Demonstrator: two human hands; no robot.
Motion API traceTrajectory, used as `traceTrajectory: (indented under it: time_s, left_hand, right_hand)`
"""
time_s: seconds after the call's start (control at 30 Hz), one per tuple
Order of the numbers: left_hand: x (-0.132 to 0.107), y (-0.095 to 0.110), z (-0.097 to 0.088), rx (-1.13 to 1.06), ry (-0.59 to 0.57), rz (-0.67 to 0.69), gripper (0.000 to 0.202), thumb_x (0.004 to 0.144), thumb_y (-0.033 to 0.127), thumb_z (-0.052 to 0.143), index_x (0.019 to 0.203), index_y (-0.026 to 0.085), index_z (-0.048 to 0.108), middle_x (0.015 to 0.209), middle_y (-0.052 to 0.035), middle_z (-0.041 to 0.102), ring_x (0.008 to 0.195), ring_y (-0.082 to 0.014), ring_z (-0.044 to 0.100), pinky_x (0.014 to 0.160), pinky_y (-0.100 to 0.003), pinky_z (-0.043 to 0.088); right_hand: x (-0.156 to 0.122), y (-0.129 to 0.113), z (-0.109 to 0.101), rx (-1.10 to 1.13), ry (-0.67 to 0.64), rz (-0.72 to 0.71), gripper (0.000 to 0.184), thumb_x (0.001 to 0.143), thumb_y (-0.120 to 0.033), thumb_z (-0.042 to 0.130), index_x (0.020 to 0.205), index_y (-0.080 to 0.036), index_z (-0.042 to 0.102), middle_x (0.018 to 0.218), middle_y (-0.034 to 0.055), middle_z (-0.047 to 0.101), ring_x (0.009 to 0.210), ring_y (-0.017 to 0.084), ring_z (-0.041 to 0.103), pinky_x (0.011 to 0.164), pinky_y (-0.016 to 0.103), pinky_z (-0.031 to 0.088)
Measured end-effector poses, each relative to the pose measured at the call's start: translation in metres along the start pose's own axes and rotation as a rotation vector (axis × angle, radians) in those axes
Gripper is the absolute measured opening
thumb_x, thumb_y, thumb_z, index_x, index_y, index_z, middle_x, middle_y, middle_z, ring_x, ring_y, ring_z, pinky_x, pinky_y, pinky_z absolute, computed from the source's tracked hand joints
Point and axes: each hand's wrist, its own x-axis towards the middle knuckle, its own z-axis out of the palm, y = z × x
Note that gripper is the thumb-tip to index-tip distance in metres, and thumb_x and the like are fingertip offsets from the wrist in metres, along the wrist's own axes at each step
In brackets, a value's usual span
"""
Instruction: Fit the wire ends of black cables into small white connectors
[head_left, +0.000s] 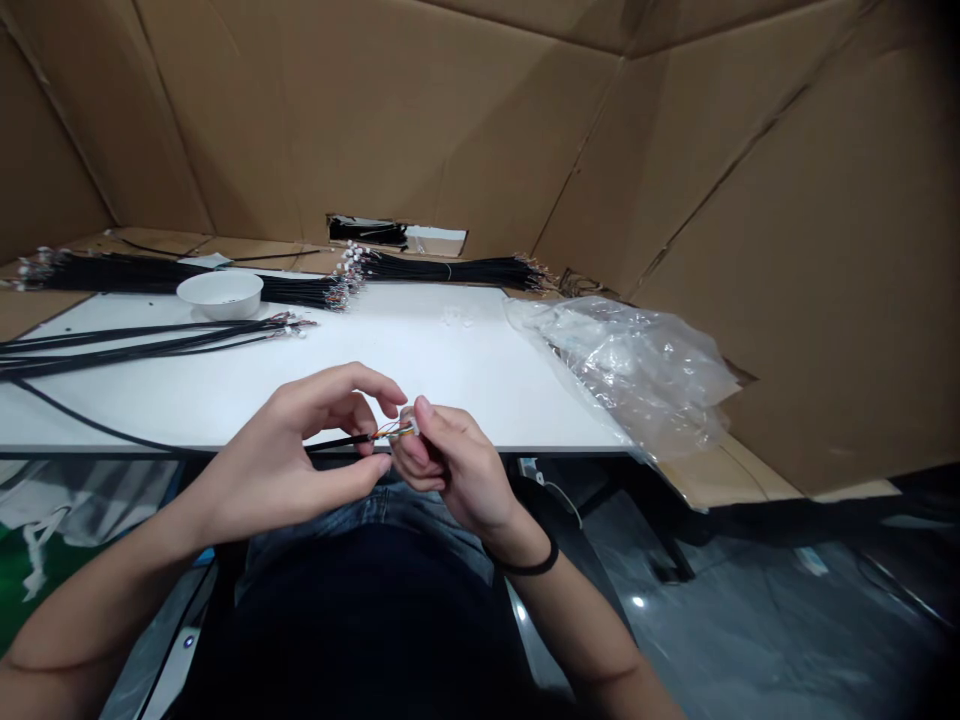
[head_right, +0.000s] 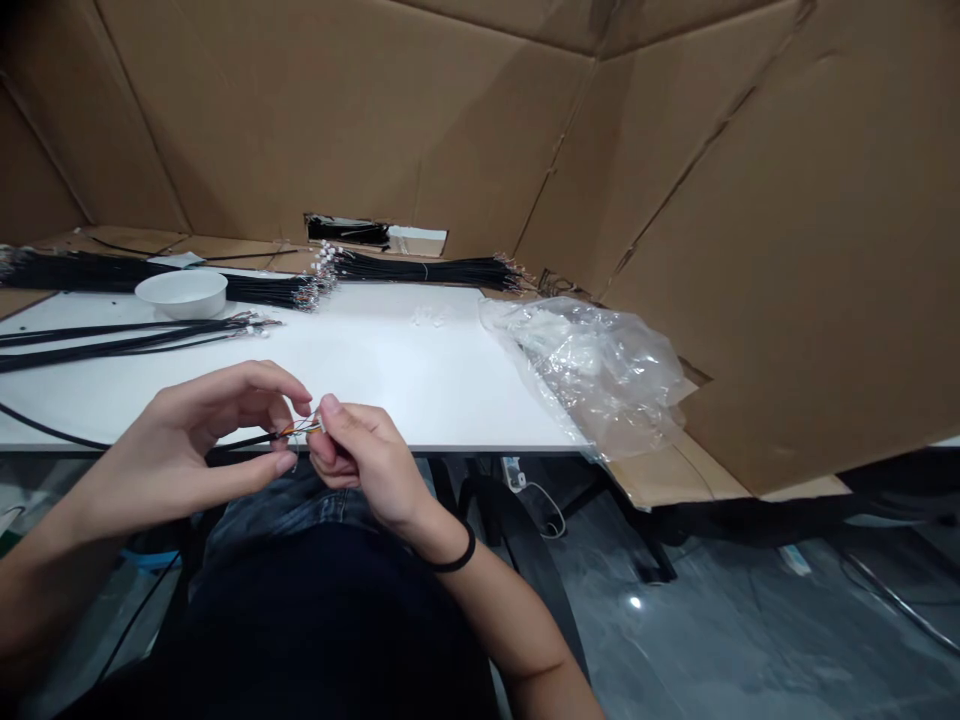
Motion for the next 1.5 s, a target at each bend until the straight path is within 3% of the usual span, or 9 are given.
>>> traceTrajectory:
  time_s: [0.23,0.43,0.63,0.97,1.2,1.37,1.5]
  left_hand:
    - [0.0,0.002,-0.001,0.043,0.001,0.126,0.028,0.081,0.005,0.061,0.103,0.023,0.061,0.103,-0.003,0.06,0.087,-0.0121,0.061,0.075,-0.023,0.055]
    - [0.001,0.003,-0.001,0.233,0.0,0.252,0.026,0.081,0.003,0.061,0.094,0.024,0.068,0.111,-0.0037,0.058,0.085,-0.0114,0.065,0.075,-0.024,0.054]
    - [-0.003,-0.001,-0.005,0.28,-0.056,0.343,0.026,0.087,0.004,0.058,0.102,0.023,0.067,0.119,-0.0058,0.054,0.08,-0.0088,0.065,0.072,-0.023,0.053]
    - [-0.005,0.0,-0.009,0.287,-0.083,0.296,0.014,0.092,0.013,0.057,0.094,0.021,0.068,0.119,-0.0087,0.058,0.074,-0.0104,0.065,0.07,-0.026,0.055]
    - [-0.005,0.004,-0.01,0.351,-0.115,0.287,0.012,0.09,0.012,0.06,0.087,0.021,0.067,0.114,-0.0072,0.063,0.107,-0.0208,0.063,0.074,-0.026,0.053]
    - [-0.004,0.007,-0.007,0.346,-0.077,0.253,0.014,0.087,0.009,0.062,0.08,0.021,0.065,0.11,-0.0036,0.062,0.099,-0.0154,0.063,0.078,-0.025,0.051]
    - [-0.002,0.007,-0.004,0.343,-0.007,0.226,0.015,0.084,0.007,0.062,0.077,0.02,0.064,0.108,-0.0019,0.061,0.089,-0.0112,0.064,0.069,-0.021,0.049]
  right_hand:
    - [0.0,-0.01,-0.003,0.033,-0.054,0.086,0.051,0.089,-0.05,0.059,0.054,-0.017,0.043,0.047,-0.0089,0.026,0.041,0.004,0.02,0.042,0.021,0.011]
    - [-0.001,-0.014,-0.007,0.078,-0.08,0.151,0.049,0.087,-0.05,0.06,0.055,-0.017,0.043,0.046,-0.0095,0.027,0.04,0.003,0.02,0.04,0.02,0.011]
    - [-0.002,-0.02,-0.007,0.069,-0.075,0.151,0.044,0.086,-0.045,0.059,0.055,-0.016,0.047,0.046,-0.0087,0.029,0.039,0.004,0.022,0.039,0.02,0.011]
    - [-0.003,-0.025,-0.011,-0.363,-0.034,-0.014,0.034,0.083,-0.039,0.059,0.059,-0.016,0.055,0.052,-0.0047,0.042,0.045,0.006,0.029,0.043,0.023,0.019]
    - [-0.004,-0.029,-0.011,-0.391,-0.027,-0.019,0.023,0.081,-0.03,0.061,0.063,-0.015,0.059,0.048,-0.0066,0.039,0.044,0.006,0.028,0.043,0.022,0.02]
    - [-0.001,-0.028,-0.013,-0.358,-0.065,0.02,0.02,0.08,-0.025,0.061,0.063,-0.014,0.061,0.05,-0.0059,0.045,0.043,0.005,0.029,0.041,0.021,0.019]
    - [0.001,-0.026,-0.014,-0.184,-0.051,0.094,0.016,0.075,-0.022,0.063,0.062,-0.013,0.062,0.058,-0.0019,0.057,0.042,0.003,0.03,0.039,0.02,0.017]
